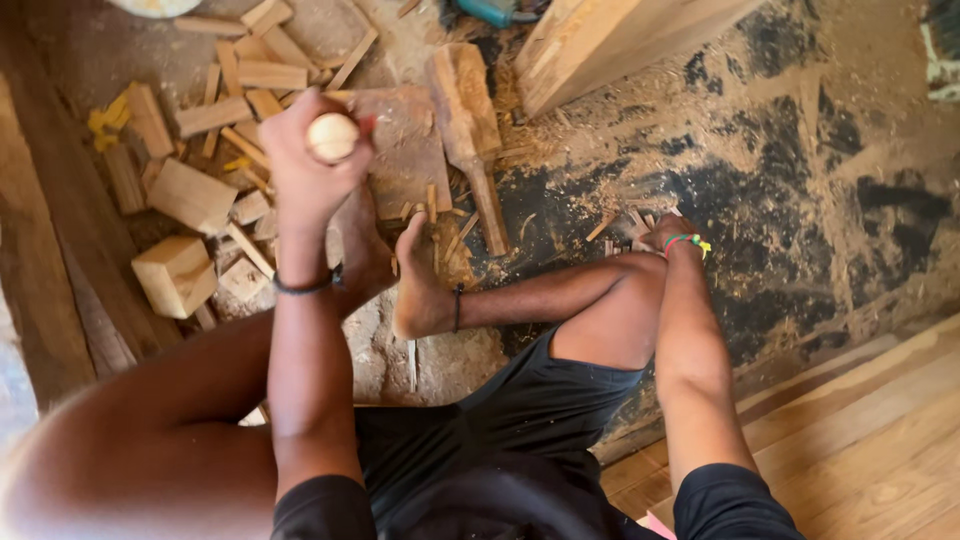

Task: The person sits on the floor and carves a small cylindrical piece of wood using a chisel and a wooden mallet. They repeatedly strike the chisel to shape the wood, occasionally adjusting its position.

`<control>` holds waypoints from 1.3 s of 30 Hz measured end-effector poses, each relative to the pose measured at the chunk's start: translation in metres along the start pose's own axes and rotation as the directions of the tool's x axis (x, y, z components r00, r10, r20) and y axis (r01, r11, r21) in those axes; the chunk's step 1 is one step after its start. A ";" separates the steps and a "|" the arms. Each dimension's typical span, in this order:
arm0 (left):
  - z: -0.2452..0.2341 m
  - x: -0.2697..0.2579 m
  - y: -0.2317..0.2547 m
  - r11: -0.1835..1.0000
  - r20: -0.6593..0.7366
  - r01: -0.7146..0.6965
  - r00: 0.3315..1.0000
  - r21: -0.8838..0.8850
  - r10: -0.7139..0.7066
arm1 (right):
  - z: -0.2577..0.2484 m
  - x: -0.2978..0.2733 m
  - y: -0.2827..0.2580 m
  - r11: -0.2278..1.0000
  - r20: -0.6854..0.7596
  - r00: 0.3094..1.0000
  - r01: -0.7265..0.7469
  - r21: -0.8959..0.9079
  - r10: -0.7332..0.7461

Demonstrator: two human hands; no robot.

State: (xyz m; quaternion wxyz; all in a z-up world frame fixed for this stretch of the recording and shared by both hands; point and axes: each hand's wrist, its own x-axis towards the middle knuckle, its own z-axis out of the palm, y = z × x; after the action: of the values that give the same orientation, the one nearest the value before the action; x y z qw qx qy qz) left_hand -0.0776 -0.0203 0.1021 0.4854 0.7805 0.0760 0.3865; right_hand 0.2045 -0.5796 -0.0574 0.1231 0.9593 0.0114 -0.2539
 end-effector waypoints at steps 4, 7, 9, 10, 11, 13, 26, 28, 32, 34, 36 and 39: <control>-0.009 -0.004 -0.003 0.998 -0.072 0.052 0.996 -0.026 -0.054 | 0.008 -0.005 0.007 0.941 -0.466 0.853 0.320 0.109 -0.236; -0.005 -0.004 -0.002 0.993 -0.082 -0.014 0.996 0.120 0.024 | 0.007 0.003 -0.040 0.676 -0.549 0.775 0.588 0.445 -0.313; -0.001 -0.001 0.002 0.999 -0.016 0.023 1.000 -0.047 -0.024 | 0.019 -0.005 -0.090 0.512 -0.475 0.794 0.608 0.606 -0.380; 0.001 0.002 0.005 0.999 -0.027 0.010 1.000 -0.040 -0.011 | 0.022 -0.008 -0.123 0.471 -0.473 0.771 0.636 0.611 -0.427; 0.000 0.005 0.009 1.000 -0.037 -0.003 0.999 -0.031 0.002 | 0.021 -0.012 -0.161 0.427 -0.471 0.745 0.661 0.617 -0.473; -0.005 0.006 0.018 0.997 -0.084 0.033 0.996 -0.063 -0.038 | 0.025 -0.038 -0.235 0.365 -0.555 0.577 0.814 0.453 -0.599; -0.061 0.005 -0.003 0.999 -0.303 0.029 0.952 -0.029 -0.037 | 0.001 -0.123 -0.455 0.232 -0.404 0.298 0.951 0.205 -0.865; -0.059 0.007 -0.013 0.998 -0.287 0.061 0.955 -0.030 -0.067 | 0.002 -0.113 -0.448 0.184 -0.370 0.290 0.938 0.295 -0.883; -0.049 0.006 -0.019 0.995 -0.231 0.073 0.969 -0.075 -0.088 | 0.002 -0.118 -0.450 0.097 -0.475 0.207 0.964 0.246 -0.855; -0.046 0.005 -0.021 0.995 -0.212 0.084 0.973 -0.061 -0.096 | -0.001 -0.119 -0.448 0.098 -0.480 0.232 0.953 0.287 -0.846; -0.044 0.004 -0.022 0.996 -0.204 0.075 0.976 -0.038 -0.082 | -0.004 -0.121 -0.443 0.120 -0.489 0.244 0.955 0.272 -0.837; -0.042 0.002 -0.022 0.997 -0.183 0.071 0.980 -0.006 -0.071 | -0.005 -0.125 -0.443 0.165 -0.467 0.294 0.940 0.298 -0.834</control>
State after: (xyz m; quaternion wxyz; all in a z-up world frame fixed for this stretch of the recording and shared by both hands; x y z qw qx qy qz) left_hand -0.0985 0.0214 0.0951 0.4895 0.7386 0.1484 0.4390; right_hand 0.0611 -0.1437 -0.0942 -0.3181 0.7777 0.5137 -0.1737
